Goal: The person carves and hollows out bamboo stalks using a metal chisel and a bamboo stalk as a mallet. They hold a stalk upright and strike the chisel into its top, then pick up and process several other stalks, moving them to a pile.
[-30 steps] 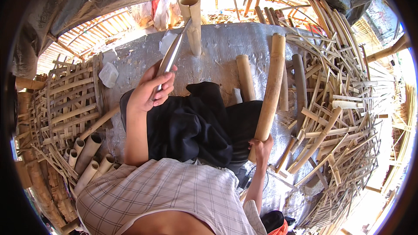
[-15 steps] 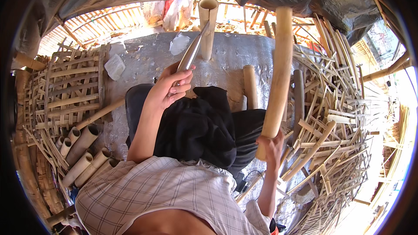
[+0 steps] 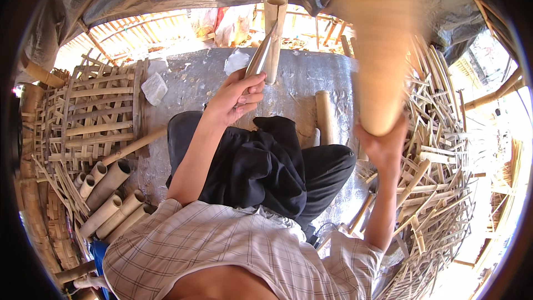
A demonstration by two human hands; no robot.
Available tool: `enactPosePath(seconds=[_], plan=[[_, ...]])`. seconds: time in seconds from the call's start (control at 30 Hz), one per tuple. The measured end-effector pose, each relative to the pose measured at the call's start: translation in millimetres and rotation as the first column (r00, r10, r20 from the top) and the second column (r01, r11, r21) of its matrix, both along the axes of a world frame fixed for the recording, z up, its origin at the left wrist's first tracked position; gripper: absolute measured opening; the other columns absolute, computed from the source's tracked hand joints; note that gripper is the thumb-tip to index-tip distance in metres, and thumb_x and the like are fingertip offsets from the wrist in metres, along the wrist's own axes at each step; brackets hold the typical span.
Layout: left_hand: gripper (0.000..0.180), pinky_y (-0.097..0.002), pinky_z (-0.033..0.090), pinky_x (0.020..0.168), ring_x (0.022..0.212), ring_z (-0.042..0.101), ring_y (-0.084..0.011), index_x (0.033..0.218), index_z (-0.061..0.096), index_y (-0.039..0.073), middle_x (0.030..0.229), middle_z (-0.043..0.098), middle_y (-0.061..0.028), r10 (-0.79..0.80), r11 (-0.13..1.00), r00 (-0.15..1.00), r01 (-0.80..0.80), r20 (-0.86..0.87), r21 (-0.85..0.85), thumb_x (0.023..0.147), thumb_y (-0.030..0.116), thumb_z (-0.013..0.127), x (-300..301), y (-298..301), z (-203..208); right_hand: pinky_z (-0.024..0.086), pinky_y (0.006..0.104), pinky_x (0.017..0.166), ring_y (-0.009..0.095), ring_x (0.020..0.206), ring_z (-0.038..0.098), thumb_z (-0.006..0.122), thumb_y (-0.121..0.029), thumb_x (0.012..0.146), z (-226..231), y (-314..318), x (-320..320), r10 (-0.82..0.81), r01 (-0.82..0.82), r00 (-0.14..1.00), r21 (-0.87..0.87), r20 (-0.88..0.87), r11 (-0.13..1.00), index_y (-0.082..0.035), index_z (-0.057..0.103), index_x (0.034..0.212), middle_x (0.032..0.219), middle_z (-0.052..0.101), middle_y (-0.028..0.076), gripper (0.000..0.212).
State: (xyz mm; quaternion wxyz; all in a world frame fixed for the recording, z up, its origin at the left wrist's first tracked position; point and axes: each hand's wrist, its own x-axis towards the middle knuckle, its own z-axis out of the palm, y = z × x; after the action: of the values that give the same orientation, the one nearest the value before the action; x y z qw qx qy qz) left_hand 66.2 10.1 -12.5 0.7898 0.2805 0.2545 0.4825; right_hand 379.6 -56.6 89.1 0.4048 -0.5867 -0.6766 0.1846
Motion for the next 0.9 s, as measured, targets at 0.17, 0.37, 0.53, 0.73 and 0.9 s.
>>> enactPosePath(seconds=[0.17,0.37,0.53,0.73,0.9], plan=[[0.022,-0.0185,0.026,0.036,0.048,0.038,-0.0001,0.108,0.047,0.005,0.072,0.046,0.0047,0.005,1.000,0.996,-0.003,-0.090,0.015,0.100,0.014,0.066,9.4,10.2,-11.4,0.055,0.0491,0.086,0.045,0.097,0.068,0.073,-0.011,0.064,-44.0,20.1,11.8,-0.014,0.124,0.873,-0.194,0.487,0.973,-0.005,0.069,0.120,0.097,0.072,0.025,0.056],[0.017,-0.0187,0.026,0.036,0.048,0.038,-0.0002,0.102,0.048,0.007,0.070,0.045,0.0049,0.024,0.999,0.997,-0.022,-0.067,0.032,0.100,0.013,0.064,8.3,16.1,-12.9,0.055,0.0481,0.079,0.040,0.084,0.071,0.074,-0.013,0.069,17.1,19.7,8.0,-0.132,0.143,0.835,0.020,0.534,0.989,-0.009,0.065,0.107,0.093,0.074,0.019,0.040],[0.018,-0.0204,0.027,0.036,0.047,0.039,-0.0010,0.099,0.047,0.008,0.070,0.046,0.0048,0.010,1.000,0.999,-0.009,-0.045,0.013,0.100,0.013,0.065,5.6,17.5,-12.5,0.055,0.0345,0.069,0.019,0.075,0.070,0.070,-0.004,0.067,64.4,19.0,-0.9,-0.180,0.080,0.964,0.429,0.198,0.900,-0.001,0.066,0.105,0.081,0.072,0.012,0.038],[0.018,-0.0196,0.025,0.036,0.047,0.037,0.0000,0.098,0.047,0.008,0.071,0.045,0.0054,0.003,1.000,0.994,-0.001,-0.108,0.010,0.101,0.014,0.064,5.5,11.9,-5.8,0.056,0.0352,0.071,0.020,0.085,0.070,0.074,-0.003,0.070,-14.3,31.0,5.5,0.067,-0.053,0.995,-0.170,0.076,0.984,0.002,0.066,0.096,0.087,0.070,0.013,0.028],[0.020,-0.0200,0.027,0.037,0.048,0.038,-0.0006,0.095,0.047,0.009,0.071,0.047,0.0050,-0.020,1.000,0.976,0.023,-0.216,0.011,0.100,0.015,0.065,9.2,16.4,-14.6,0.055,0.0486,0.083,0.044,0.092,0.070,0.074,-0.009,0.066,-49.3,36.5,29.8,0.049,0.069,0.861,-0.211,0.507,0.975,0.000,0.066,0.112,0.095,0.072,0.026,0.047]])
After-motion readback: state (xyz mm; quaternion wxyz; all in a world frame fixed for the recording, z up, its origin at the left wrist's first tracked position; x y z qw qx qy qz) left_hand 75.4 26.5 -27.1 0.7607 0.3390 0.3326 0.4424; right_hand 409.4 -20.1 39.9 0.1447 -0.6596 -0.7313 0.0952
